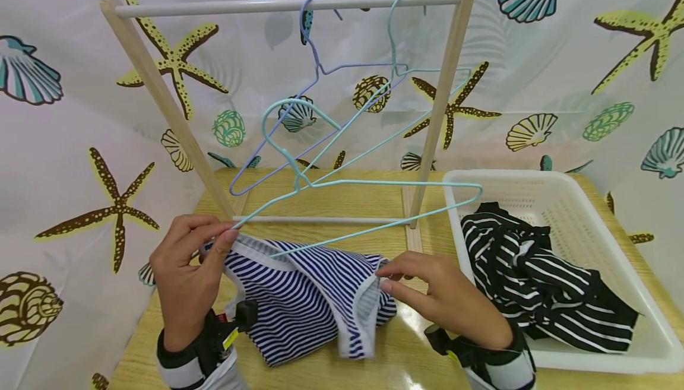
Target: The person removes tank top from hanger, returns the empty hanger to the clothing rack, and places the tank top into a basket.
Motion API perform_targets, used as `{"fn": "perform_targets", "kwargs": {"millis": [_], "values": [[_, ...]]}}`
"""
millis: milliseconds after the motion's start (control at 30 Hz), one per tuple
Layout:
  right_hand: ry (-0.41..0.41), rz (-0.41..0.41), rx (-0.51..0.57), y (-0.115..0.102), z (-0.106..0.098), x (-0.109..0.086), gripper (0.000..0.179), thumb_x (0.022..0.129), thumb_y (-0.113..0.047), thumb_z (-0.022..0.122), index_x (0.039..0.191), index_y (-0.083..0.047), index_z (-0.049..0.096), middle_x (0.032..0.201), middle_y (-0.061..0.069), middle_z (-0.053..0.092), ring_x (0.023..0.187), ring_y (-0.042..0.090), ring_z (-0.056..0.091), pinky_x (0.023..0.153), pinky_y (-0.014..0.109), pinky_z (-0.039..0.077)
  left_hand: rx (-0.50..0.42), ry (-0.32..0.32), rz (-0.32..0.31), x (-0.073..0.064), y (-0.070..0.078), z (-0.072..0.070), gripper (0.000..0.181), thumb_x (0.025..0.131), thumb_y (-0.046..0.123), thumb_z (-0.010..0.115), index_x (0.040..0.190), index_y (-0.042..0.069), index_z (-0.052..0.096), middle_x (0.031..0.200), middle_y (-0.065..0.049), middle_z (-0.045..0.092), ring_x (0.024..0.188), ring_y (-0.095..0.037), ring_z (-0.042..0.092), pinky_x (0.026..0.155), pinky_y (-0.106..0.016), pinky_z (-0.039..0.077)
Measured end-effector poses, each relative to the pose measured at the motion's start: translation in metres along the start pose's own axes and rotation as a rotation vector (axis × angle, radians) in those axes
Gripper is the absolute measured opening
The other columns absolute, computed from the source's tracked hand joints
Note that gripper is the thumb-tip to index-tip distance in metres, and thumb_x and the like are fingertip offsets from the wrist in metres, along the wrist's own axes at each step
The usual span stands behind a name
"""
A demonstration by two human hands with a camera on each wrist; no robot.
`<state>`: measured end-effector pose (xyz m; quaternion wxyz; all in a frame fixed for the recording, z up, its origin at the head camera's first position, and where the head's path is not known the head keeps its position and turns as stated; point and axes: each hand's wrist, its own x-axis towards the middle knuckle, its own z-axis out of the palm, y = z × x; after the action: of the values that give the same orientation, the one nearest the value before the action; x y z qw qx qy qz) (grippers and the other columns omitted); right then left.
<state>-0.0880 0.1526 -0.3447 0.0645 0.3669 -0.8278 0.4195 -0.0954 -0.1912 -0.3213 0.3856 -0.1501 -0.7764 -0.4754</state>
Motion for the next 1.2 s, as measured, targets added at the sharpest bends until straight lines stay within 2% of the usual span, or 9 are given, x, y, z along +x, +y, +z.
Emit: {"fn": "perform_targets", "kwargs": {"millis": [167,333,567,667,800,933,1000,1100,1200], "values": [[0.006,0.068,-0.01,-0.001,-0.005,-0.002,0.017,0.091,-0.014,0.067,0.107,-0.021,0.07,0.103,-0.013,0.067,0.09,0.004,0.062,0.078,0.03,0.052,0.007,-0.006,0.006,0.001,0.0,0.0,0.011,0.077,-0.008,0.075,0.088,-0.004,0.075,0.089,-0.014,0.062,0.082,-0.013,0.052,0.054,-0.018,0.034],[0.07,0.082,-0.062,-0.003,-0.014,-0.003,0.017,0.091,-0.014,0.068,0.104,-0.024,0.07,0.102,-0.012,0.067,0.092,0.004,0.062,0.081,0.021,0.049,0.01,-0.015,0.012,0.0,0.0,-0.001,0.011,0.078,-0.008,0.074,0.088,-0.004,0.075,0.089,-0.014,0.062,0.081,-0.012,0.053,0.056,-0.018,0.035],[0.3,-0.014,-0.05,-0.006,-0.027,-0.007,0.03,0.081,0.007,0.07,0.101,-0.015,0.072,0.097,-0.003,0.069,0.091,0.011,0.064,0.085,0.019,0.046,0.009,-0.023,0.015,-0.001,-0.003,-0.003,0.013,0.077,-0.01,0.074,0.088,-0.003,0.075,0.089,-0.014,0.062,0.074,-0.009,0.051,0.058,-0.017,0.036],[0.391,0.01,-0.054,-0.007,-0.032,-0.01,0.03,0.08,0.011,0.068,0.1,-0.011,0.073,0.098,0.0,0.069,0.095,0.011,0.063,0.088,0.019,0.045,0.011,-0.038,0.014,-0.001,-0.004,-0.003,0.015,0.076,-0.011,0.074,0.088,-0.003,0.075,0.089,-0.013,0.062,0.072,-0.009,0.05,0.058,-0.017,0.036],[0.508,0.023,0.035,-0.011,-0.036,-0.011,0.025,0.082,0.016,0.063,0.099,0.0,0.072,0.097,0.009,0.069,0.097,0.014,0.063,0.087,0.02,0.046,0.023,-0.069,0.033,-0.001,-0.005,-0.003,0.017,0.074,-0.011,0.075,0.088,-0.002,0.075,0.087,-0.011,0.062,0.07,-0.007,0.049,0.057,-0.017,0.036],[0.626,-0.055,0.207,-0.018,-0.038,-0.008,0.019,0.083,0.02,0.057,0.098,0.014,0.067,0.096,0.018,0.067,0.097,0.02,0.062,0.088,0.024,0.047,0.038,-0.105,0.043,-0.001,-0.005,-0.004,0.02,0.073,-0.011,0.077,0.089,0.0,0.076,0.088,-0.009,0.064,0.068,-0.006,0.049,0.057,-0.016,0.037],[0.665,-0.076,0.23,-0.022,-0.038,-0.006,0.018,0.083,0.019,0.057,0.099,0.017,0.066,0.099,0.019,0.066,0.099,0.022,0.061,0.092,0.026,0.045,0.04,-0.125,0.046,-0.001,-0.004,-0.004,0.022,0.072,-0.012,0.077,0.089,0.001,0.076,0.088,-0.008,0.064,0.068,-0.005,0.049,0.057,-0.016,0.037],[0.677,-0.043,0.155,-0.026,-0.039,-0.004,0.022,0.082,0.016,0.061,0.103,0.015,0.065,0.106,0.019,0.065,0.106,0.023,0.058,0.098,0.028,0.042,0.034,-0.159,0.061,-0.002,-0.004,-0.003,0.023,0.071,-0.012,0.078,0.089,0.002,0.076,0.089,-0.007,0.064,0.069,-0.006,0.049,0.057,-0.017,0.037],[0.637,0.02,0.019,-0.023,-0.037,-0.004,0.03,0.079,0.013,0.067,0.109,0.009,0.067,0.11,0.017,0.064,0.11,0.02,0.057,0.099,0.027,0.04,0.023,-0.193,0.084,-0.003,-0.004,-0.001,0.024,0.07,-0.012,0.078,0.088,0.003,0.076,0.089,-0.006,0.064,0.071,-0.006,0.051,0.057,-0.017,0.037]]}}
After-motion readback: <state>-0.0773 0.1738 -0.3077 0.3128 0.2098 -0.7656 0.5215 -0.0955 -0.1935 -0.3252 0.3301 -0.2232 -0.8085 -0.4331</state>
